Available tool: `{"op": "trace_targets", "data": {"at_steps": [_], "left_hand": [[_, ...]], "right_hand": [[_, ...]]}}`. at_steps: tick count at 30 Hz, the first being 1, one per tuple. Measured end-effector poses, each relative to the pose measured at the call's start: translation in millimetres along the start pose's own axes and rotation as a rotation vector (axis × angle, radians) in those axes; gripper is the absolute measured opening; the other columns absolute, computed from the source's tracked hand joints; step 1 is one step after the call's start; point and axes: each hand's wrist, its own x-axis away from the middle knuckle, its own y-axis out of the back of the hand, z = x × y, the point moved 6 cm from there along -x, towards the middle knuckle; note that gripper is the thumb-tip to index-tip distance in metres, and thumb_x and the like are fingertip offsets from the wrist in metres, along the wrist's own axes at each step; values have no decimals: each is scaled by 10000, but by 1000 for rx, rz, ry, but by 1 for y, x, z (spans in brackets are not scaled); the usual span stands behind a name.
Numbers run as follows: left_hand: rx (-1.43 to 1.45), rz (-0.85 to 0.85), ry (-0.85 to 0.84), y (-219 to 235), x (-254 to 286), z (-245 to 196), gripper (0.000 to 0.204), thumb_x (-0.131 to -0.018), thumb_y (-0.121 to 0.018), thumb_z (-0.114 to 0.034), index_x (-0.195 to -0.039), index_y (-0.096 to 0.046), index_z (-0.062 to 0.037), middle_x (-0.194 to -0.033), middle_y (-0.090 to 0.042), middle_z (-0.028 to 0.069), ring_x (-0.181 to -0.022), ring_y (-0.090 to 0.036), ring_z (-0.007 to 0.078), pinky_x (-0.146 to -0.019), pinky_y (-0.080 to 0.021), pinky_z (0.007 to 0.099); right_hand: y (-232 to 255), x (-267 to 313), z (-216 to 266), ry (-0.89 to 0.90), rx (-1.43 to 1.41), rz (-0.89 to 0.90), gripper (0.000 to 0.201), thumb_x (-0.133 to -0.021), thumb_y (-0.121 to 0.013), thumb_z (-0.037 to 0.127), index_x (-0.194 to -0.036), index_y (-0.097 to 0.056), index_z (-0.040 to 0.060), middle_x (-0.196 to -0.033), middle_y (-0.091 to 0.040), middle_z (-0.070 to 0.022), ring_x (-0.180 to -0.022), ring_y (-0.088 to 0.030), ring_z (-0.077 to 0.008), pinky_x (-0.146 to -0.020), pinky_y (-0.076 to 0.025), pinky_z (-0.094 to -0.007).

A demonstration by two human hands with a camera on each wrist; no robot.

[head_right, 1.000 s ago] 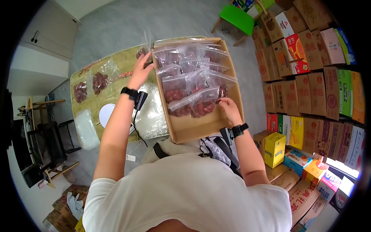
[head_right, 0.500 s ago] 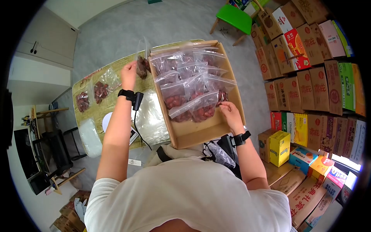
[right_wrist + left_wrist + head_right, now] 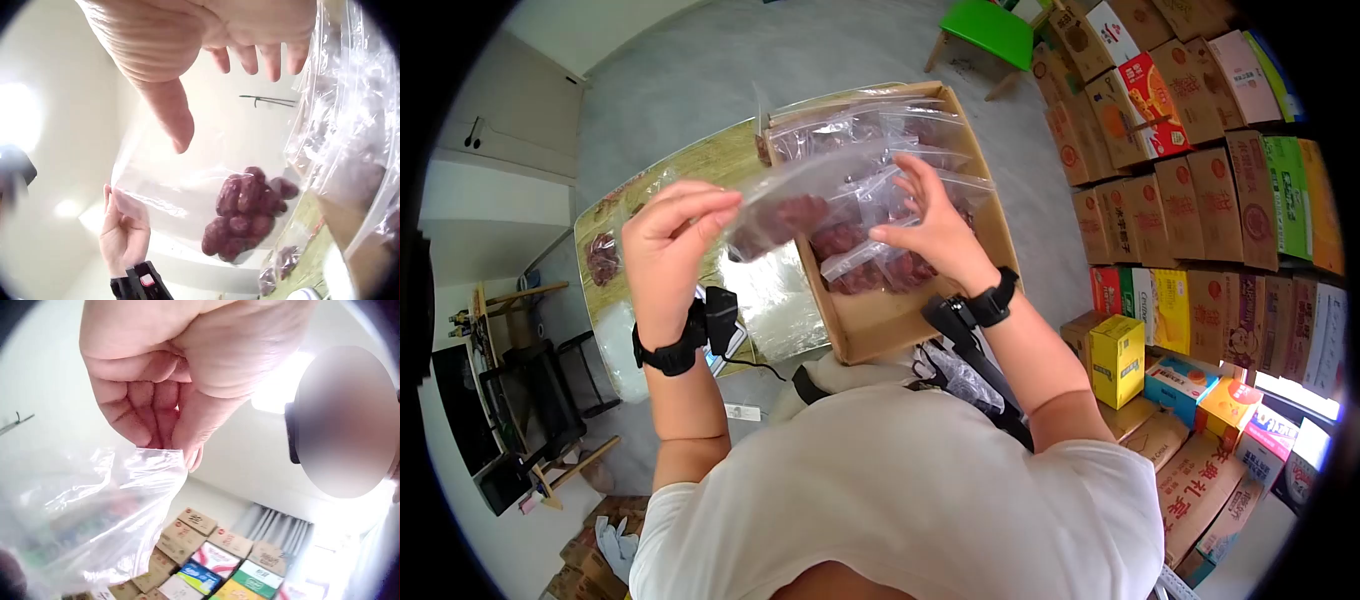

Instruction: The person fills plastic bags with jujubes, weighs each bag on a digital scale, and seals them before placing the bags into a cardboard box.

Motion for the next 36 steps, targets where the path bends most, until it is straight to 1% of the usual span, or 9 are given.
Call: {"op": "trace_targets", "data": {"at_steps": [2,3,5,7,15,21,25,31,36], "left_hand": [[76,112,-54,-15,6,-17,153,-716,-626,75,-847,-685,20,-823,-634,70,-750,-579,131,-650,-442,226],[104,144,-90,-23,7,-19,146,-710,-631,69,-833,-688,13,-823,-641,69,-755,-588,139,-647,-446,232],[156,218,-63,-40,11,-13,128,-703,-640,56,-812,-688,9,-827,-648,66,-742,-593,141,-653,-453,250],[127,307,-39,-50,15,-3,128,-740,-628,25,-855,-681,3,-901,-649,75,-832,-597,152,-740,-456,265],[195,32,106,-39,31,52,158,-831,-555,-38,-951,-656,-23,-1081,-597,71,-966,-558,151,-807,-444,263],[172,305,172,-87,39,67,164,-855,-532,-50,-970,-648,-30,-1115,-579,56,-990,-538,143,-803,-423,256],[169,416,165,-105,43,64,164,-851,-535,-51,-966,-648,-28,-1113,-574,62,-954,-546,145,-793,-430,262],[175,386,248,-89,45,79,166,-867,-521,-55,-975,-642,-18,-1111,-579,57,-959,-543,137,-783,-427,246],[134,320,279,-61,55,98,173,-877,-516,-59,-999,-634,-27,-1110,-583,67,-988,-534,134,-809,-413,245]], "right_hand": [[-13,0,12,-97,-370,131,458,-784,-663,86,-1197,-493,-18,-1127,-573,-87,-1041,-521,-143,-912,-403,-268],[-6,-1,20,-97,-368,130,458,-784,-663,86,-1197,-493,-18,-1127,-573,-87,-1041,-521,-143,-912,-403,-268],[-3,12,15,-364,-124,532,320,-796,-663,124,-1075,-592,-14,-1000,-628,-77,-975,-545,-130,-893,-402,-268],[16,12,12,-323,5,515,206,-833,-626,152,-956,-642,-13,-901,-649,-66,-893,-570,-127,-850,-416,-258],[108,20,-46,-433,9,294,239,-898,-528,222,-930,-632,8,-890,-626,-28,-845,-541,-101,-795,-412,-235],[137,12,-125,-540,67,367,195,-882,-535,181,-854,-629,12,-789,-621,-25,-752,-563,-116,-723,-436,-245],[119,4,-154,-532,475,640,165,-865,-546,151,-850,-624,6,-759,-607,-21,-753,-555,-117,-718,-438,-252],[130,-7,-151,-218,750,139,243,-804,-580,170,-962,-615,-11,-919,-635,-147,-819,-608,-275,-756,-467,-337],[128,24,-117,-251,1102,-120,324,-782,-594,212,-1007,-580,-22,-975,-604,-216,-891,-594,-344,-767,-480,-399]]}}
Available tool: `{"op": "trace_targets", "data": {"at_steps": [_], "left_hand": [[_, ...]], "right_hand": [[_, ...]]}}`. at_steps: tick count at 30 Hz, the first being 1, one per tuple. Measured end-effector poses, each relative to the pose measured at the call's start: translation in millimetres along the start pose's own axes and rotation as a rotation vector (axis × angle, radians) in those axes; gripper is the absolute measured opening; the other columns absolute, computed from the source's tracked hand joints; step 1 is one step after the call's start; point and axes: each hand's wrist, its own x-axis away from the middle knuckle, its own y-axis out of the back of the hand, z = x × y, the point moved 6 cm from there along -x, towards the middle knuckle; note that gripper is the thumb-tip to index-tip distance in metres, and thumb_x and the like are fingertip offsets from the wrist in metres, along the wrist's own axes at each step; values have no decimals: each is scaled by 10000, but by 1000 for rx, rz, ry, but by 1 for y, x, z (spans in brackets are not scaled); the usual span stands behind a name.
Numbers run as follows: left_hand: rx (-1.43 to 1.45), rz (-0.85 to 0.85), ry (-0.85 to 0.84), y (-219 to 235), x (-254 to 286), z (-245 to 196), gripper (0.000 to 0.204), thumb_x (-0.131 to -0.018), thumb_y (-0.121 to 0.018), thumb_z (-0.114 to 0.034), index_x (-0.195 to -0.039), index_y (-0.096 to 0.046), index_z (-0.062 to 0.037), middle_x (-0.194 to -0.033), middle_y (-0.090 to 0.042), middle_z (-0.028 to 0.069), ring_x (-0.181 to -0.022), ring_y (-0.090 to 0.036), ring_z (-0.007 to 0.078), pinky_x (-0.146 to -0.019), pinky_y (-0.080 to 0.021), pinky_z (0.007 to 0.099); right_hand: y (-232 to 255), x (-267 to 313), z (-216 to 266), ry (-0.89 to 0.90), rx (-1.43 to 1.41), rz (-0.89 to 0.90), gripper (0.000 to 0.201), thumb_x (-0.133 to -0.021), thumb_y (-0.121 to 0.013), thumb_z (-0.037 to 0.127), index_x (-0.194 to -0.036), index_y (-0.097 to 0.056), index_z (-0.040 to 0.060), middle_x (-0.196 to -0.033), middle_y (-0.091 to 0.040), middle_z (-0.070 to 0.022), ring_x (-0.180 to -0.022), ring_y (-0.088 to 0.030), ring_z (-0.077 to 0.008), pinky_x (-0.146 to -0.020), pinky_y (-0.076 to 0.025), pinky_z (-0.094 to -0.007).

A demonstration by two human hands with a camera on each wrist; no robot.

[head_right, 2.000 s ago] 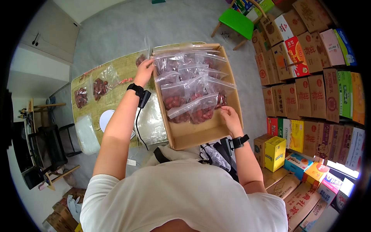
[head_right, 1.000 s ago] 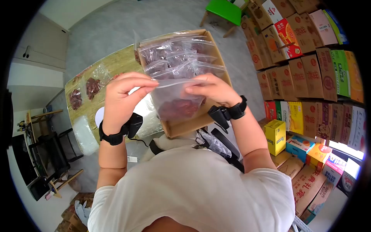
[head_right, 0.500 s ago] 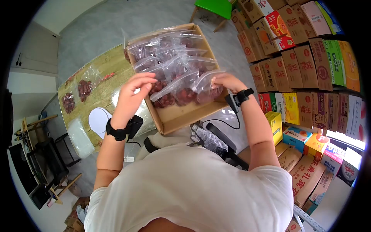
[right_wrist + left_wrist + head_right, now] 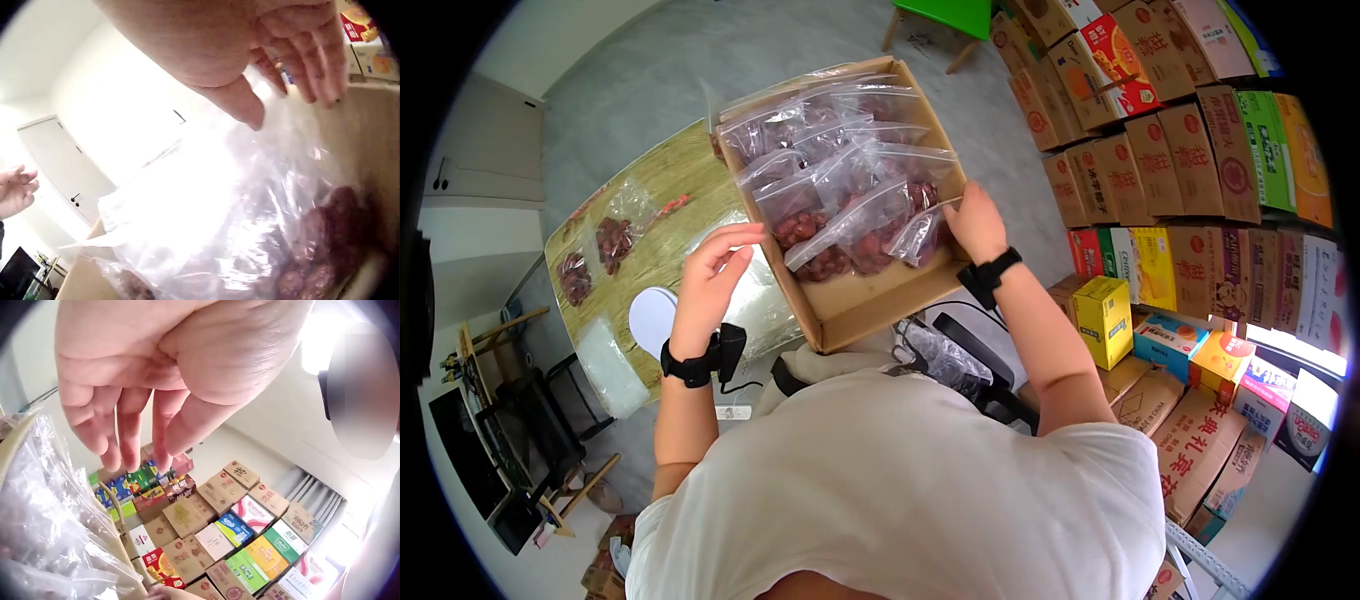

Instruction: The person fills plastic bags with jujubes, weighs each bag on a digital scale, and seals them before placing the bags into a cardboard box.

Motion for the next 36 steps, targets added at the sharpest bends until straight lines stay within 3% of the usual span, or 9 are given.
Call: {"op": "trace_targets", "data": {"at_steps": [2,9,11,13,16,23,27,33,36], "left_hand": [[22,-42,10,10,7,11,170,-868,-524,-55,-992,-638,-32,-1089,-591,64,-965,-546,139,-791,-423,246],[105,-120,94,24,13,21,174,-886,-511,-69,-1004,-625,-9,-1073,-598,62,-967,-535,125,-816,-407,243],[110,-135,80,26,13,21,169,-885,-521,-71,-1001,-628,-13,-1052,-604,58,-927,-545,116,-773,-423,238],[145,-132,72,27,13,20,171,-887,-525,-76,-1006,-624,-2,-1043,-606,60,-924,-547,113,-784,-423,235],[138,-147,88,32,16,24,175,-886,-525,-73,-1009,-622,4,-1049,-606,62,-928,-548,111,-798,-424,233],[146,-193,152,52,14,60,203,-876,-540,-78,-1052,-611,-6,-1097,-595,72,-972,-546,128,-821,-425,243],[83,-294,85,68,-40,93,417,-870,-557,-108,-1269,-456,-38,-1246,-509,109,-1164,-463,197,-957,-372,296],[-16,-439,-102,89,-139,89,445,-835,-593,-179,-1237,-487,-21,-1129,-556,125,-1021,-517,196,-856,-415,301],[104,-386,95,84,-168,128,368,-828,-577,-217,-1081,-579,49,-967,-610,139,-884,-565,208,-777,-437,308]], "right_hand": [[4,16,3,-156,217,233,372,-751,-613,287,-951,-603,-26,-896,-622,-224,-850,-607,-361,-740,-493,-421],[-78,36,20,84,145,809,483,-787,-594,428,-965,-625,-20,-918,-633,-213,-858,-625,-307,-700,-508,-414],[-81,33,27,-250,-125,836,590,-853,-464,531,-960,-589,-36,-754,-617,-183,-641,-637,-275,-479,-482,-382],[-110,10,-1,-364,-315,823,467,-914,-385,399,-1053,-518,-25,-867,-602,-203,-672,-638,-274,-503,-522,-372],[-145,-7,-51,-986,-758,721,325,-910,-395,292,-1042,-529,27,-903,-614,-158,-732,-627,-290,-553,-534,-391],[-106,24,31,-608,-966,641,175,-821,-478,98,-983,-527,141,-934,-624,-10,-891,-567,-98,-702,-388,-232],[-125,18,-6,-706,-1110,655,259,-808,-480,20,-1054,-491,101,-963,-535,-35,-786,-548,-136,-680,-503,-248],[-52,38,2,-681,-1188,410,537,-826,-499,61,-1322,-299,23,-1025,-531,-78,-886,-555,-187,-759,-468,-288],[-16,44,15,-644,-1276,269,518,-853,-498,83,-1319,-290,-6,-1078,-528,-100,-947,-555,-196,-802,-451,-285]]}}
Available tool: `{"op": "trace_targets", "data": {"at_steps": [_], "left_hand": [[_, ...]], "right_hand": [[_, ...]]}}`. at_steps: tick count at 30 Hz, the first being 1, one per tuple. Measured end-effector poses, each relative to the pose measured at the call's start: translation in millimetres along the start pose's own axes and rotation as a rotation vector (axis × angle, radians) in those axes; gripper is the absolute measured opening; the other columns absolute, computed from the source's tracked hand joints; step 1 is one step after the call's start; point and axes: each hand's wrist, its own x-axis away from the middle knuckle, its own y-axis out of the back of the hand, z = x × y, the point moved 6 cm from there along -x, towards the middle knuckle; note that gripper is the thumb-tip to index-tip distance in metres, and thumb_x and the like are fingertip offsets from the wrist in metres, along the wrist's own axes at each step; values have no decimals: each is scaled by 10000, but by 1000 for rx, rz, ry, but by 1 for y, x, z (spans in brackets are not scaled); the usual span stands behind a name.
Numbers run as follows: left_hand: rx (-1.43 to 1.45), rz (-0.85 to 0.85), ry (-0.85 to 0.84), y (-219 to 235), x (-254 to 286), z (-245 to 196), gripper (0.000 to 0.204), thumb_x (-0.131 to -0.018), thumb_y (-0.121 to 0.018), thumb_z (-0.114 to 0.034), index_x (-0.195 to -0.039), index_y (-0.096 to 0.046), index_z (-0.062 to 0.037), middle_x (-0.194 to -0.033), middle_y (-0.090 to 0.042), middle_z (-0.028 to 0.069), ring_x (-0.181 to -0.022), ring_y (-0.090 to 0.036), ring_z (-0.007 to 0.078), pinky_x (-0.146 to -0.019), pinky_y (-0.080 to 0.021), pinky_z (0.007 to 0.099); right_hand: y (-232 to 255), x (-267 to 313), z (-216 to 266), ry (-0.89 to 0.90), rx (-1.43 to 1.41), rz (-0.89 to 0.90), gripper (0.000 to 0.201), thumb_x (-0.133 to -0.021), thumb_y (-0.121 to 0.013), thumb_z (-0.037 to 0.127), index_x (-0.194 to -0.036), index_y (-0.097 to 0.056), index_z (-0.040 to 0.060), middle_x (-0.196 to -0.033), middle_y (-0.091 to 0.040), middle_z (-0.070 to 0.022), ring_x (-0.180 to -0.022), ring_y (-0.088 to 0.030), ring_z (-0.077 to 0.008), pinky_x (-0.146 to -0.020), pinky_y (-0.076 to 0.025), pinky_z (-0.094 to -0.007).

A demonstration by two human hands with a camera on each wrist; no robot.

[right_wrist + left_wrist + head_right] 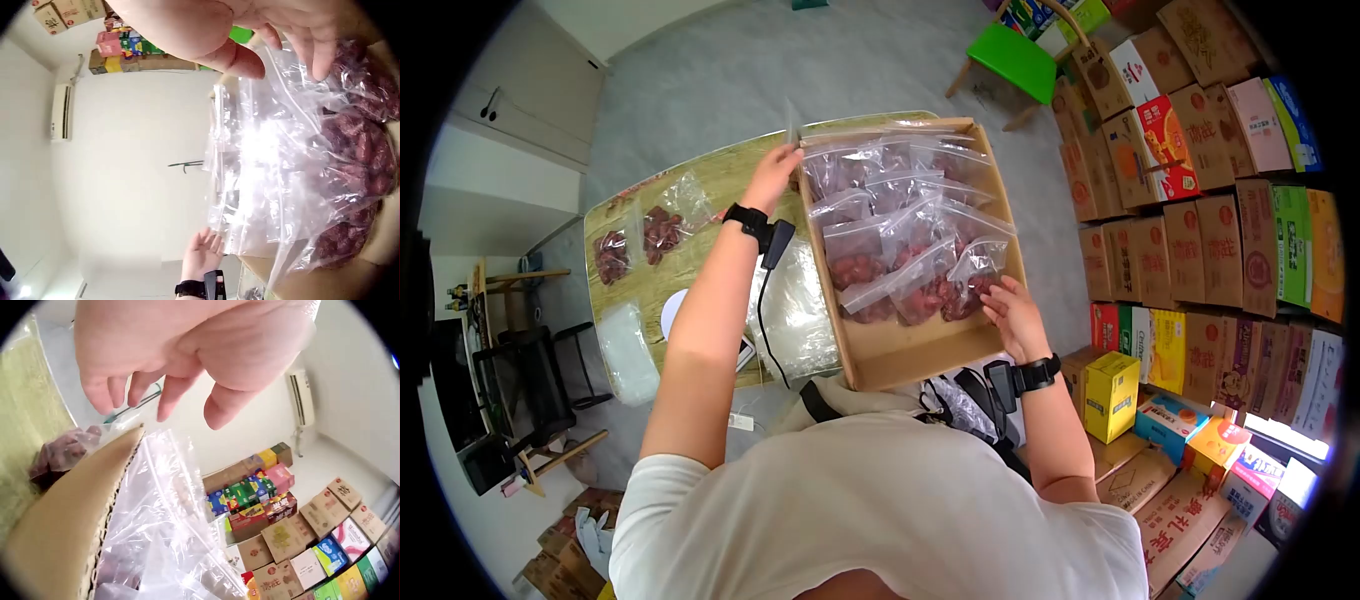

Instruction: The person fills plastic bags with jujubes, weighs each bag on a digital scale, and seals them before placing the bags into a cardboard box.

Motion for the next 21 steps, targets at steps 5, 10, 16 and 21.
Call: {"op": "trace_targets", "data": {"at_steps": [5,10,16,21], "left_hand": [[-181,-190,-74,34,-7,16,305,-844,-521,-173,-1038,-606,47,-1028,-634,183,-951,-607,246,-830,-444,311],[-265,-205,-331,62,48,-82,226,-851,-533,-112,-1010,-649,0,-1044,-636,150,-995,-588,220,-877,-423,289],[-224,106,-410,47,143,-181,204,-820,-590,-93,-999,-669,-39,-1031,-645,118,-1005,-581,214,-884,-422,310],[-71,382,-617,28,200,-222,184,-805,-588,-50,-963,-670,-6,-988,-653,117,-967,-594,242,-855,-447,342]], "right_hand": [[-12,20,21,110,-16,120,406,-886,-465,91,-1266,-358,-4,-1144,-531,-118,-981,-554,-187,-820,-444,-271],[-49,33,34,189,12,237,255,-890,-490,92,-1133,-480,15,-1096,-575,-99,-965,-563,-159,-815,-436,-249],[-125,49,58,376,157,473,399,-802,-616,56,-1167,-461,17,-1164,-526,-93,-1062,-509,-165,-868,-431,-266],[-167,74,83,759,365,471,647,-724,-708,104,-1275,-376,32,-1274,-445,-102,-1161,-437,-193,-919,-407,-304]]}}
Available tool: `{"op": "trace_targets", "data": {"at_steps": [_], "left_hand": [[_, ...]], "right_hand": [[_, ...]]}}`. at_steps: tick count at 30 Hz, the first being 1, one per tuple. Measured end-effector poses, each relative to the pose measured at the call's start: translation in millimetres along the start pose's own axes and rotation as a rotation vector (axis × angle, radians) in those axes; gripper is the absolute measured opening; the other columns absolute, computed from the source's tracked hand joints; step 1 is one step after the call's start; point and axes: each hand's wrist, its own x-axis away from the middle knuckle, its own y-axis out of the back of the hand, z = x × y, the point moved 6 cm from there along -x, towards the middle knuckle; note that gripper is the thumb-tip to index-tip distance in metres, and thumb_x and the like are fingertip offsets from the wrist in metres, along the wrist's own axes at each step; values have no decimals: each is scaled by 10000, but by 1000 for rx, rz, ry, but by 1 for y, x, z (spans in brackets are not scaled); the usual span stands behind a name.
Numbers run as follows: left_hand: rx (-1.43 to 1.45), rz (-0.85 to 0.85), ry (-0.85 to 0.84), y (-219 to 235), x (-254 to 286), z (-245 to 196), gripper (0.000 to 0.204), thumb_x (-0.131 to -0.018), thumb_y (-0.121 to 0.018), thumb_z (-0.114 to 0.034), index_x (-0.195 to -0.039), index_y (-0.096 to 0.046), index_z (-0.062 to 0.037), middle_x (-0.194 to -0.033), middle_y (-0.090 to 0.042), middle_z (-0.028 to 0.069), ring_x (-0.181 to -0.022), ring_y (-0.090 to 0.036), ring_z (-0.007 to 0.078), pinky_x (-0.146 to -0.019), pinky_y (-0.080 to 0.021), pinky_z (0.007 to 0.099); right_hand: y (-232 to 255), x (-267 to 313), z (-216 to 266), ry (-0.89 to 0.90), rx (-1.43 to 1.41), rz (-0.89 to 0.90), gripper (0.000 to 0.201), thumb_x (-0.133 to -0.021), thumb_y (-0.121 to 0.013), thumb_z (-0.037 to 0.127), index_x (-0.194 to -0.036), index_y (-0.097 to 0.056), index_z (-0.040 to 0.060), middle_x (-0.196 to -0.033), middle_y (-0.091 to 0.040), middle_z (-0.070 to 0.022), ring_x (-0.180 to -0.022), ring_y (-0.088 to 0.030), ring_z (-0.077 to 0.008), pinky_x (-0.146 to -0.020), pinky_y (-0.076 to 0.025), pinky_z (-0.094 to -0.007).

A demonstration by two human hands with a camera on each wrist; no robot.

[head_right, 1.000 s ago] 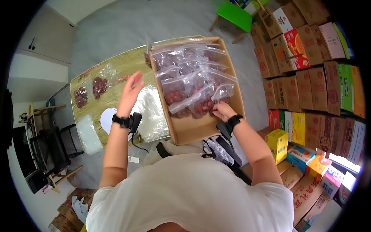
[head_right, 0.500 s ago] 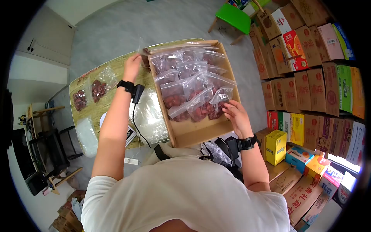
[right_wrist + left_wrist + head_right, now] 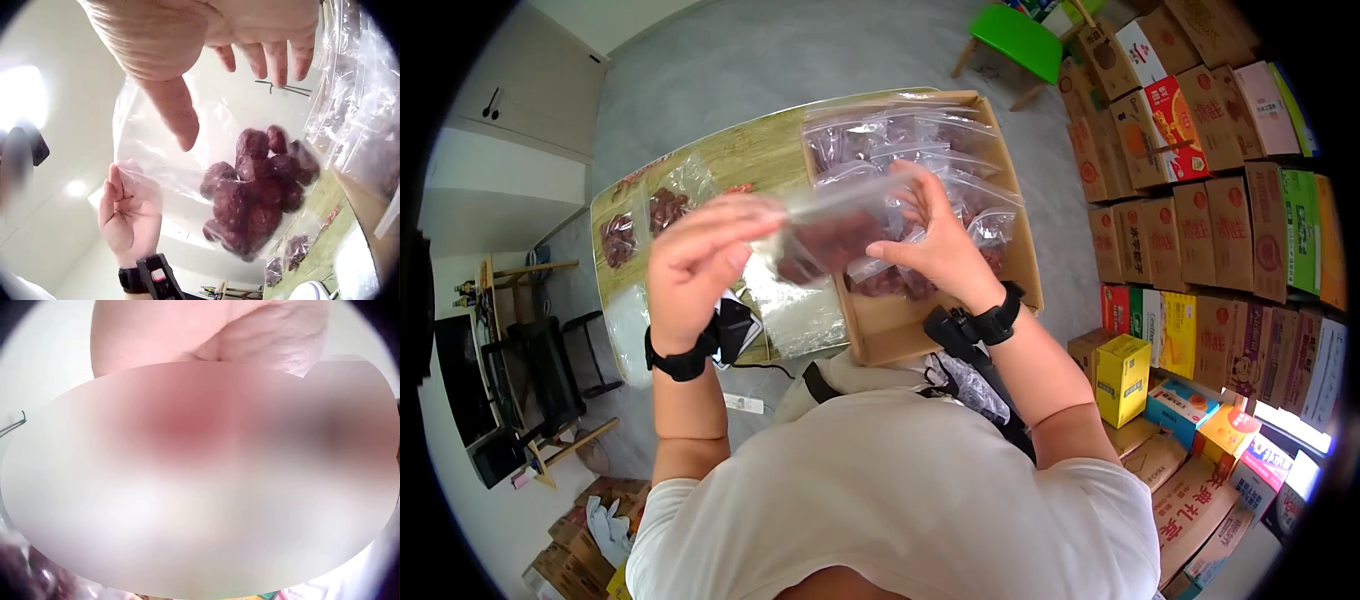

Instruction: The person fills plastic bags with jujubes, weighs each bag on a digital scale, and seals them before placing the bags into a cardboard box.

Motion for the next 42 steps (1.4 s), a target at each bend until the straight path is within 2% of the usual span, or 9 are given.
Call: {"op": "trace_targets", "data": {"at_steps": [2,6,10,14,19,22,26,33,42], "left_hand": [[100,55,6,-14,11,0,187,-796,-587,-30,-963,-663,1,-991,-651,116,-976,-586,262,-861,-443,348],[55,19,161,-23,26,18,188,-823,-568,-50,-984,-654,-5,-1062,-627,116,-1016,-565,242,-878,-429,330],[-36,-309,315,16,53,46,176,-857,-524,-55,-977,-644,-8,-1100,-611,83,-1052,-539,186,-918,-389,296],[-14,-479,408,47,84,59,183,-868,-509,-53,-988,-633,6,-1101,-609,81,-1058,-530,165,-929,-377,290],[12,-626,517,62,107,69,200,-881,-508,-81,-1014,-620,18,-1101,-606,89,-1058,-528,156,-943,-361,287],[-8,-660,525,69,111,79,220,-882,-512,-87,-1049,-607,20,-1103,-605,91,-1057,-528,154,-935,-367,278],[-189,-748,576,101,125,119,259,-875,-515,-81,-1104,-581,19,-1113,-600,95,-1050,-528,151,-910,-385,267],[-932,-363,559,128,132,272,310,-733,-586,-96,-1037,-613,-42,-1090,-578,203,-1016,-537,369,-907,-405,416],[-1115,75,1429,120,151,364,385,-803,-486,-194,-1152,-591,-68,-1448,-210,142,-1337,-175,311,-1014,-286,455]], "right_hand": [[-12,4,13,-16,-188,238,704,-688,-748,147,-1288,-395,45,-1257,-476,-85,-1125,-471,-190,-924,-402,-312],[2,29,-18,-272,187,533,292,-816,-643,177,-1074,-624,42,-994,-638,-48,-916,-572,-144,-814,-445,-273],[33,50,-40,-521,-34,246,227,-859,-599,174,-982,-653,-9,-959,-647,-41,-872,-569,-107,-781,-446,-251],[63,59,-91,-490,65,192,242,-859,-600,175,-1003,-645,-15,-948,-644,-36,-888,-560,-103,-793,-432,-235],[32,69,-140,-649,-81,271,219,-865,-596,209,-975,-653,29,-741,-611,10,-589,-509,-44,-516,-403,-189],[2,68,-166,-642,-247,230,241,-856,-610,198,-1017,-626,20,-912,-628,-44,-785,-574,-123,-696,-468,-248],[16,59,-172,-375,416,160,333,-765,-673,177,-1045,-585,19,-955,-625,-103,-855,-589,-207,-786,-462,-307],[48,90,-220,-595,217,209,398,-711,-686,72,-1057,-509,-11,-842,-573,-59,-792,-553,-145,-720,-454,-258],[78,94,-178,-743,61,26,227,-822,-532,64,-1035,-543,-11,-862,-602,-53,-746,-578,-124,-673,-452,-228]]}}
